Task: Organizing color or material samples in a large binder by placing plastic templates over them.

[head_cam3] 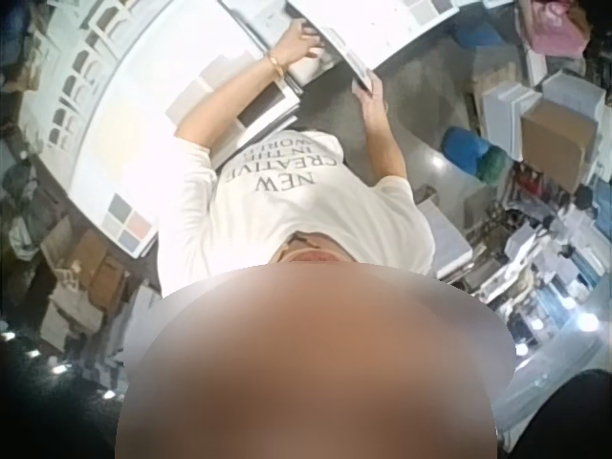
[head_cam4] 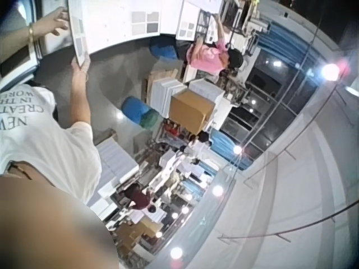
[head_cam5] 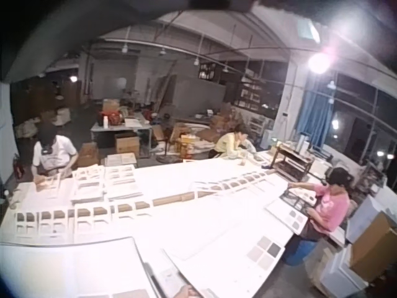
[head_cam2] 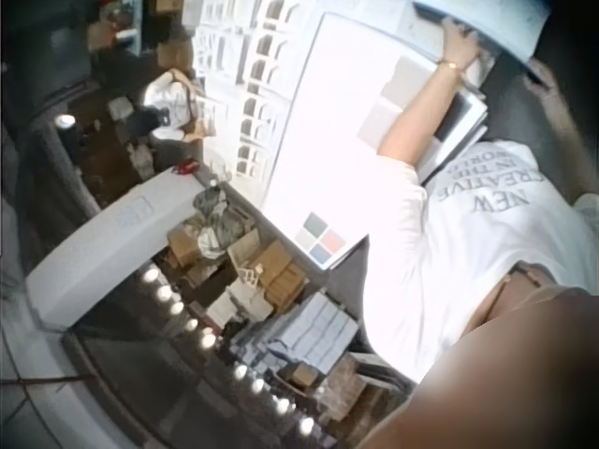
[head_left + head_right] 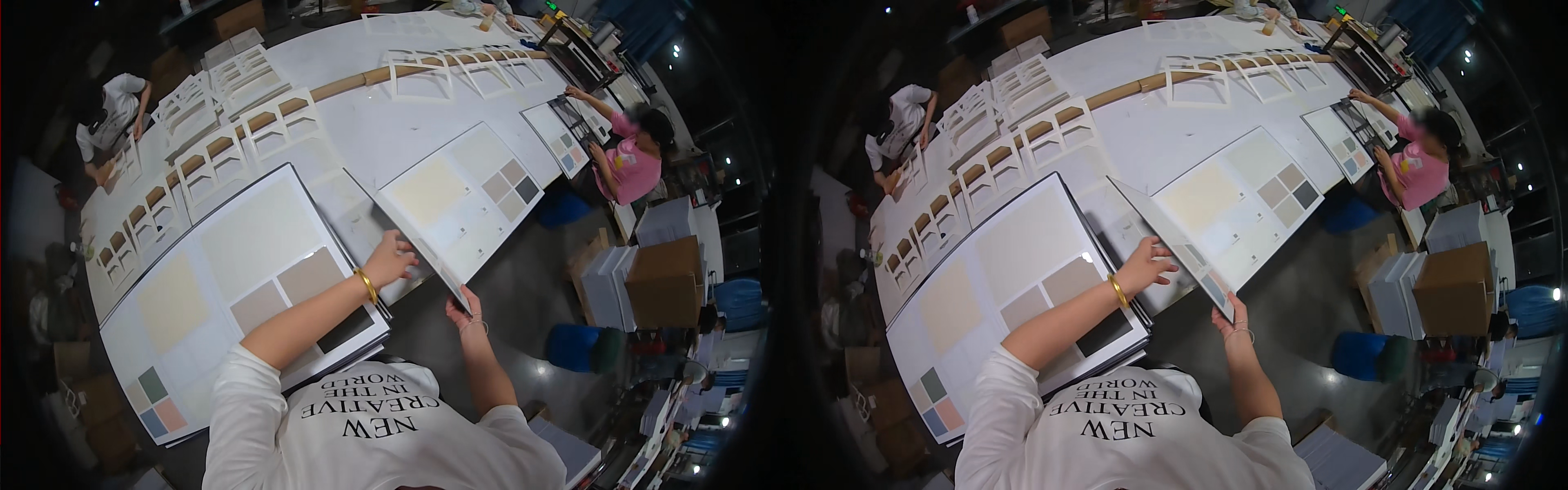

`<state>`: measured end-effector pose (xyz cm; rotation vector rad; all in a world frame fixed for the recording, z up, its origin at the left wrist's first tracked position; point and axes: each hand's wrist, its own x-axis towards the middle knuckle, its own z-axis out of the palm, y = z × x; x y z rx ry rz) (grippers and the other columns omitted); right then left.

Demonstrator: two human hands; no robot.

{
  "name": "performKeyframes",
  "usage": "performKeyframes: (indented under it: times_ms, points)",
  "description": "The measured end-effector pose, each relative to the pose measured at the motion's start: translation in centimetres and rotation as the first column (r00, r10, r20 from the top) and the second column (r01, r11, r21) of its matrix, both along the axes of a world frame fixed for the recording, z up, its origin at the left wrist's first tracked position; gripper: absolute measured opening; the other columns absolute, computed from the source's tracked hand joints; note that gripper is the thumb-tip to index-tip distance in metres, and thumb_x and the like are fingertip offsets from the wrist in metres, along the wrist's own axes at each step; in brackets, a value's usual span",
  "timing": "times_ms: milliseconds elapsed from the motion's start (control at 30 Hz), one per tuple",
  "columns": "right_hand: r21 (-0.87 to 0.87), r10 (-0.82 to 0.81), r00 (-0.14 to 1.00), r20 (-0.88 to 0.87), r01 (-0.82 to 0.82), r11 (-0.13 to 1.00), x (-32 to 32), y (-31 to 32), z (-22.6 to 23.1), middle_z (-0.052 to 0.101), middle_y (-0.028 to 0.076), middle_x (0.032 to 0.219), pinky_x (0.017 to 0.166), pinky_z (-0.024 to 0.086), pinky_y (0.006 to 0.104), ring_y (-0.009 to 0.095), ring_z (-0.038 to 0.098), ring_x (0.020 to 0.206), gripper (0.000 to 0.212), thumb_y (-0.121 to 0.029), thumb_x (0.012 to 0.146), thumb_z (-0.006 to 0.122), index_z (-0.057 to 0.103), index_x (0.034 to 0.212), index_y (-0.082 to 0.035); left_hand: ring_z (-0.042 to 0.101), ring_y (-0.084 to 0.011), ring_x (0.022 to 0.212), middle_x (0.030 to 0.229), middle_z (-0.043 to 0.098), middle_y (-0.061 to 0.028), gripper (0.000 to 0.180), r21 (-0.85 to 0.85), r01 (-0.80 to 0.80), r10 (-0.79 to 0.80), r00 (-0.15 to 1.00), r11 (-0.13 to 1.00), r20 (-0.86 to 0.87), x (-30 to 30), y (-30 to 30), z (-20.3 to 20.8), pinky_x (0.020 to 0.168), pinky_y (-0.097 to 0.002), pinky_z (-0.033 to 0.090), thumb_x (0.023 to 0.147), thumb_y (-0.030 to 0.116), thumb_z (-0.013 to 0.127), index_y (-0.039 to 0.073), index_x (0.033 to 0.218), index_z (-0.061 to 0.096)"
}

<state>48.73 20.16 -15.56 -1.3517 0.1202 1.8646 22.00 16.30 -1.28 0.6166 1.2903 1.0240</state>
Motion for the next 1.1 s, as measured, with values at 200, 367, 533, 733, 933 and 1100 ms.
performKeyframes:
  times_ms: [200,367,533,733,933,1100]
  points:
    - [0.203,0.090,0.982,0.166,-0.123,0.971,-1.6,4.8,-5.0,0.062,0.012,0.123,0.097,0.048,0.0451,0.031,0.060,0.112,0.044,-0.031,0.092,0.061,0.055,0.126,-0.003,0.059,-0.0128,0.089,0.123,0.056,-0.0089,0.045,0.332,0.025,0.068,0.962,0.943,-0.265,-3.1,-7.2,4.8,0.076,-0.0262,0.049,0.091,0.010,0.059,0.005,0.133,0.042]
    - [0.220,0.190,0.973,0.127,-0.215,0.952,-0.3,10.1,-8.6,0.061,0.010,0.125,0.098,0.047,0.0466,0.031,0.059,0.113,0.047,-0.038,0.095,0.058,0.054,0.126,-0.003,0.062,-0.0120,0.094,0.119,0.060,-0.0080,0.036,0.372,-0.219,0.330,0.905,0.902,-0.267,-6.4,-15.5,5.8,0.081,-0.0262,0.049,0.093,0.006,0.058,0.004,0.128,0.048]
    - [-0.026,0.548,0.350,0.760,-0.826,0.563,-4.2,6.0,-5.7,0.060,0.012,0.112,0.094,0.042,0.0357,0.022,0.055,0.100,0.054,-0.029,0.089,0.065,0.050,0.127,0.006,0.063,-0.0119,0.095,0.115,0.062,-0.0081,0.028,0.206,-0.485,0.526,0.754,0.850,-0.394,-8.3,-25.4,4.9,0.084,-0.0256,0.049,0.094,0.007,0.057,0.002,0.121,0.053]
    - [0.193,0.179,0.435,0.883,-0.681,0.706,-1.0,8.4,-9.8,0.055,0.001,0.086,0.049,0.041,0.0274,0.011,0.050,0.068,0.049,-0.022,0.090,0.062,0.045,0.131,-0.002,0.062,-0.0103,0.091,0.104,0.066,-0.0055,0.025,0.195,-0.557,0.582,0.699,0.807,-0.416,-9.3,-32.1,2.6,0.082,-0.0243,0.049,0.092,0.006,0.057,0.002,0.116,0.057]
    - [0.434,0.097,0.562,0.821,-0.727,0.533,-9.6,7.0,-2.2,0.051,0.014,0.132,0.087,0.046,0.0349,0.023,0.054,0.108,0.064,-0.019,0.089,0.065,0.035,0.141,0.000,0.063,-0.0115,0.094,0.101,0.066,-0.0059,0.021,0.192,-0.583,0.602,0.673,0.789,-0.431,-12.0,-38.0,2.3,0.083,-0.0253,0.050,0.094,0.006,0.058,0.002,0.114,0.057]
    - [0.127,0.291,0.589,0.754,-0.566,0.814,-10.2,6.0,-4.5,0.054,0.003,0.089,0.051,0.037,0.0315,0.016,0.054,0.077,0.057,-0.032,0.082,0.071,0.048,0.128,-0.008,0.063,-0.0115,0.094,0.101,0.066,-0.0071,0.019,0.161,-0.570,0.561,0.646,0.806,-0.518,-15.0,-41.8,3.1,0.082,-0.0253,0.050,0.093,0.006,0.058,0.001,0.112,0.058]
